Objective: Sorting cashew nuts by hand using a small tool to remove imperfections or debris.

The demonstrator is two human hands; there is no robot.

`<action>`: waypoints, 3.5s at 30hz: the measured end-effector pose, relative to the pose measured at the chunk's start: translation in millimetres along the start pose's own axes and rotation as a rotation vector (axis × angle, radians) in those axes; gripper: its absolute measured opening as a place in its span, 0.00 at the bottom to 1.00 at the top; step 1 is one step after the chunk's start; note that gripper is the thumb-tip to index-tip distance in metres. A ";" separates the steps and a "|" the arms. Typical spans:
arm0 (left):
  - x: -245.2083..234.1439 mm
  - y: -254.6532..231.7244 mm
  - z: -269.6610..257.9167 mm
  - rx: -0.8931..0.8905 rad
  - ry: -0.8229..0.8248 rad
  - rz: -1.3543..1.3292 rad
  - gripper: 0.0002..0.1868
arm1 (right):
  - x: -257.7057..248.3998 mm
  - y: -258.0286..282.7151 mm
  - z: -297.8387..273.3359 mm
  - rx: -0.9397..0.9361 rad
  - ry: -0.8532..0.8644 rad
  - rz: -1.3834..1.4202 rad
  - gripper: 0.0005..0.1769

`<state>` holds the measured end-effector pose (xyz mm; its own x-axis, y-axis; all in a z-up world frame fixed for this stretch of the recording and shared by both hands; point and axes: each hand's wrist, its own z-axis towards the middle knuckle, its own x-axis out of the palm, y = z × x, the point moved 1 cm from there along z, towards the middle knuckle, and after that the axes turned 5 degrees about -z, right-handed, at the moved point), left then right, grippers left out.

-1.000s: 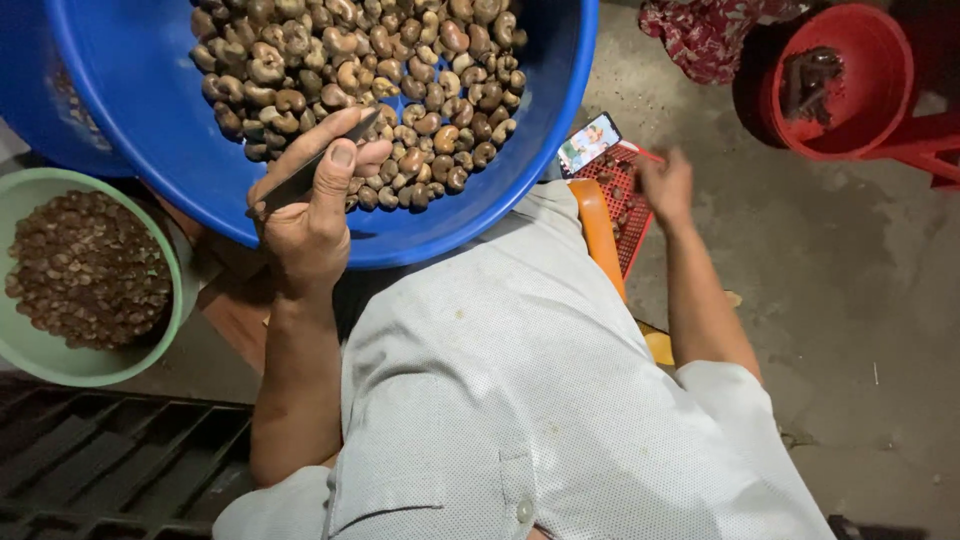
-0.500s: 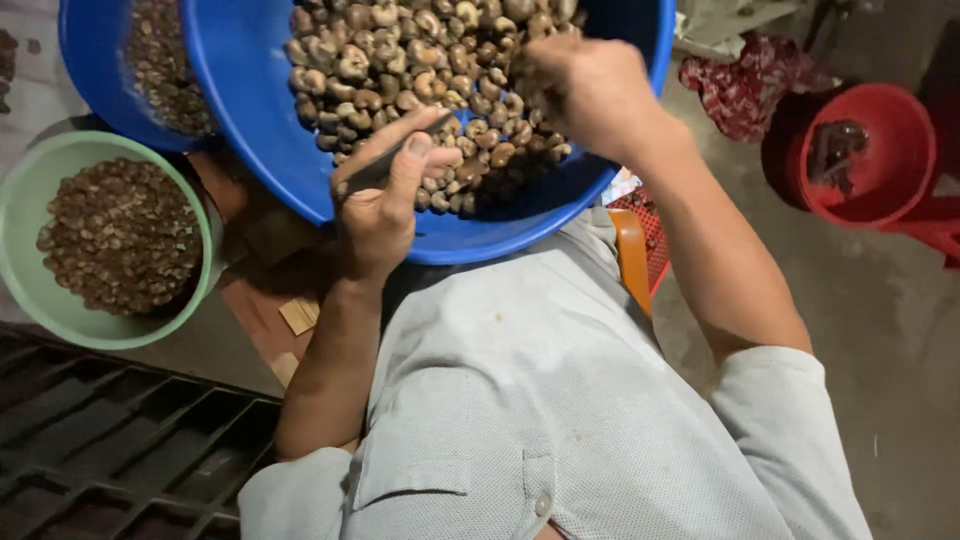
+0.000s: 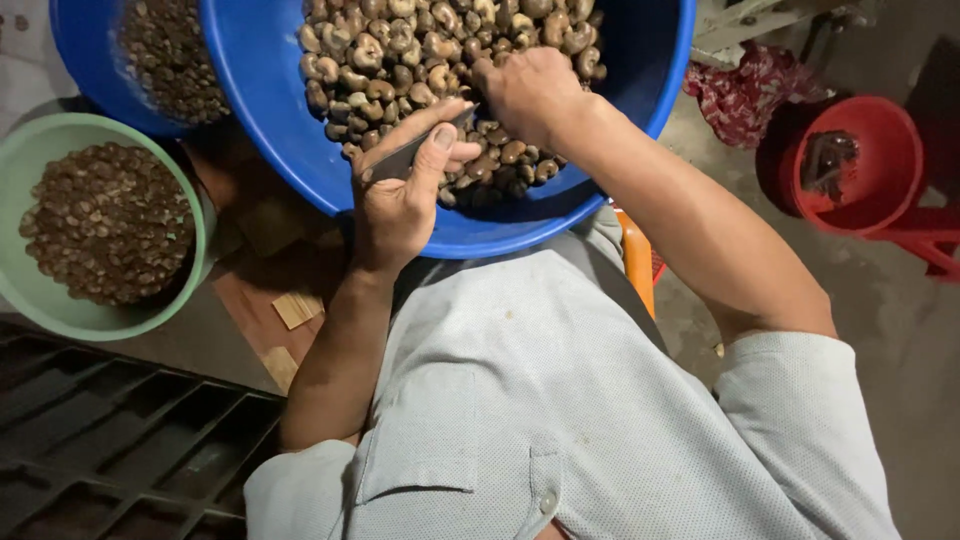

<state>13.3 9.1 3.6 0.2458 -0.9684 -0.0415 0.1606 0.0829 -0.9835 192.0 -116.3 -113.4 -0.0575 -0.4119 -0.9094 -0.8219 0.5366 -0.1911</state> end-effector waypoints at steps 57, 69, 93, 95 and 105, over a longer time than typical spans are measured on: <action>-2.3 -2.7 -1.1 0.137 0.078 -0.082 0.14 | -60.6 37.7 -130.3 -0.059 -0.629 1.772 0.13; -0.7 -0.4 -2.0 0.156 0.127 -0.025 0.13 | -62.0 38.7 -130.6 -0.050 -0.592 1.803 0.13; -2.2 -5.9 -4.8 0.149 0.138 -0.040 0.16 | -56.5 35.9 -130.0 -0.150 -0.578 1.926 0.15; -3.1 -3.7 -4.4 0.113 0.148 -0.138 0.16 | -57.1 36.4 -130.8 -0.098 -0.592 1.888 0.17; 6.9 3.5 -1.7 0.223 0.000 -0.237 0.11 | -34.2 38.4 -117.8 -0.134 -0.801 1.749 0.17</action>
<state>13.9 2.3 -0.5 0.1765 -0.9669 0.1841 0.4186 -0.0956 -0.9031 95.6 -168.4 -46.2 -0.5384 0.8421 0.0300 -0.1826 -0.1514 0.9715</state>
